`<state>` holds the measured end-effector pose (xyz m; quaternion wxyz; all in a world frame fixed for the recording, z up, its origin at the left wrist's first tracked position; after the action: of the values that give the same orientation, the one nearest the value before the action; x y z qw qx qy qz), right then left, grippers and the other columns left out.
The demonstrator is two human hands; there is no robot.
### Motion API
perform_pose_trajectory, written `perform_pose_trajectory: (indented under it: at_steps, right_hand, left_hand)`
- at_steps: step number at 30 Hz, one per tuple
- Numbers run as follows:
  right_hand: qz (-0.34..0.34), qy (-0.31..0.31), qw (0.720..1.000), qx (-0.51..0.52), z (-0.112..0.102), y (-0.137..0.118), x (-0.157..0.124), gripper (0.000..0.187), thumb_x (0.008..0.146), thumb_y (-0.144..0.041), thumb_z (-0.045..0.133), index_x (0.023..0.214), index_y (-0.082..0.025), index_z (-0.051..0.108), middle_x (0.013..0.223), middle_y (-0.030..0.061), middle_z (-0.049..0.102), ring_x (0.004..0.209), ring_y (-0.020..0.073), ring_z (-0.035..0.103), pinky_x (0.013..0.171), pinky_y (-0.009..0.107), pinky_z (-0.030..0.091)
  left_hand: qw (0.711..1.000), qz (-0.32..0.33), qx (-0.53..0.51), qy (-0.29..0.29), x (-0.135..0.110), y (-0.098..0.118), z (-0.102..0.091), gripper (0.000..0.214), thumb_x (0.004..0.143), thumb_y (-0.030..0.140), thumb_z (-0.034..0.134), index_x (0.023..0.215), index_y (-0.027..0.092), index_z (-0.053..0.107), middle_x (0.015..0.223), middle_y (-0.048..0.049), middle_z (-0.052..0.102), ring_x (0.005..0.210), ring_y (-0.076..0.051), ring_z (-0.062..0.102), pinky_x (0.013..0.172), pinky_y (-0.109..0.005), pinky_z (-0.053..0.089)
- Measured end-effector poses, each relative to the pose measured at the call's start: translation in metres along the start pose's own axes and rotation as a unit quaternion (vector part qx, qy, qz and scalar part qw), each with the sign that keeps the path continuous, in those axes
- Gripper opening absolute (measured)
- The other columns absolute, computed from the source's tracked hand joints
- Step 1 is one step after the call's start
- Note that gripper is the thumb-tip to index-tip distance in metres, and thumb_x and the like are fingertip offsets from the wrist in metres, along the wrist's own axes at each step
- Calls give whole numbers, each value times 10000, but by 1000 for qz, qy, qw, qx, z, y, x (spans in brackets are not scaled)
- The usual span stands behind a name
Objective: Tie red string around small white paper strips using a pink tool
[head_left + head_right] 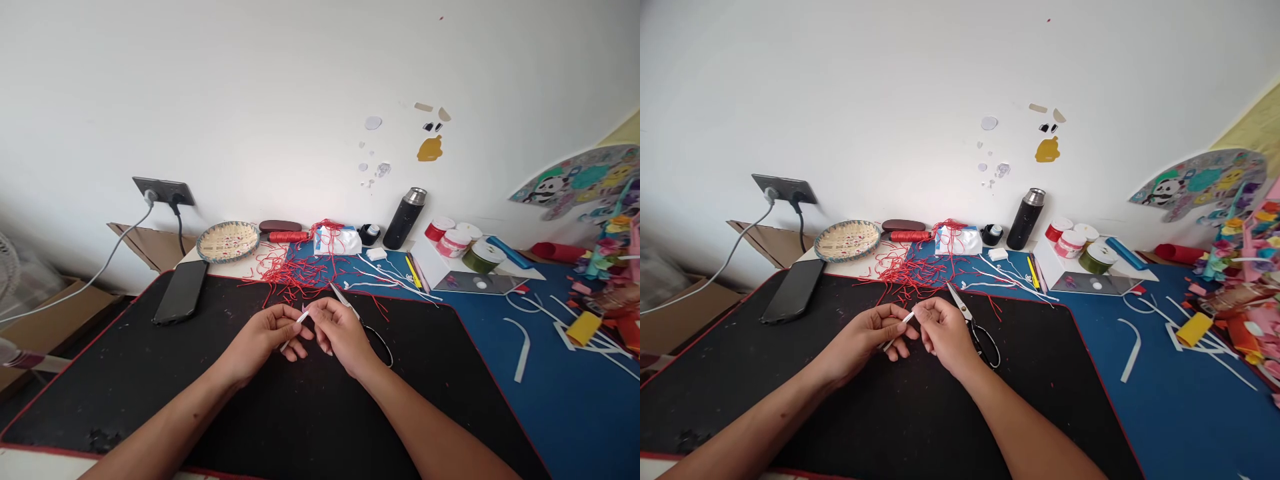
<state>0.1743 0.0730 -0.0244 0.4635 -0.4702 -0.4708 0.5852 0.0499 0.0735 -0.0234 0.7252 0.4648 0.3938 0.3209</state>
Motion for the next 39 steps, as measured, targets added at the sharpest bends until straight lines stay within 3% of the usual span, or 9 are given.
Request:
perform_pose_trajectory:
  at_steps: [10, 21, 26, 31, 36, 39]
  right_hand:
    - [15, -11, 999, -32, 1, 4, 0, 417, 874, -603, 634, 891, -187, 626, 500, -74, 515, 373, 76, 404, 361, 182, 285]
    - [-11, -3, 998, -62, 0, 2, 2, 356, 880, -540, 652, 814, -195, 596, 486, -76, 505, 366, 78, 397, 378, 198, 284]
    - [-17, 3, 998, -55, -2, 2, 2, 343, 889, -519, 655, 800, -193, 600, 449, -87, 471, 362, 79, 384, 378, 196, 265]
    - [-13, 25, 999, -44, -9, 2, 4, 377, 871, -550, 670, 766, -198, 583, 410, -96, 441, 339, 74, 349, 367, 199, 239]
    - [-11, 39, 999, -35, -13, 5, 7, 386, 848, -556, 692, 747, -199, 585, 403, -100, 418, 330, 73, 348, 355, 197, 223]
    - [-14, 43, 998, -36, -14, 7, 7, 389, 842, -561, 696, 741, -201, 588, 413, -102, 407, 334, 78, 361, 351, 201, 233]
  left_hand:
    - [999, 19, 40, -20, 0, 2, 3, 444, 790, 498, 823, 932, 171, 558, 880, -87, 787, 645, -181, 743, 572, -259, 549]
    - [998, 13, 48, -40, 1, -1, 4, 430, 812, 497, 797, 940, 180, 536, 888, -82, 775, 662, -188, 740, 584, -273, 543]
    - [993, 24, 99, -52, -1, 2, 8, 397, 854, 502, 734, 995, 194, 528, 869, -59, 752, 652, -186, 710, 573, -279, 520]
    - [955, 99, 280, 6, -8, 15, 7, 245, 916, 358, 662, 1100, 227, 567, 758, 31, 671, 579, -145, 581, 556, -247, 435]
    - [913, 141, 382, 15, -13, 23, 11, 210, 997, 301, 505, 1178, 257, 602, 813, 10, 721, 626, -180, 637, 628, -265, 441]
    - [899, 157, 409, 19, -13, 26, 12, 233, 983, 319, 544, 1192, 270, 636, 896, -19, 757, 758, -226, 690, 689, -276, 438]
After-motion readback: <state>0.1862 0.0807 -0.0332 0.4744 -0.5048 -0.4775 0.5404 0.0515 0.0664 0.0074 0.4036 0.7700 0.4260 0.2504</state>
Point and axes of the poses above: each hand's wrist, its own x-axis towards the middle knuckle, its own z-axis out of the palm, y = z × x, the point moved 9 cm from there along x, towards the middle knuckle
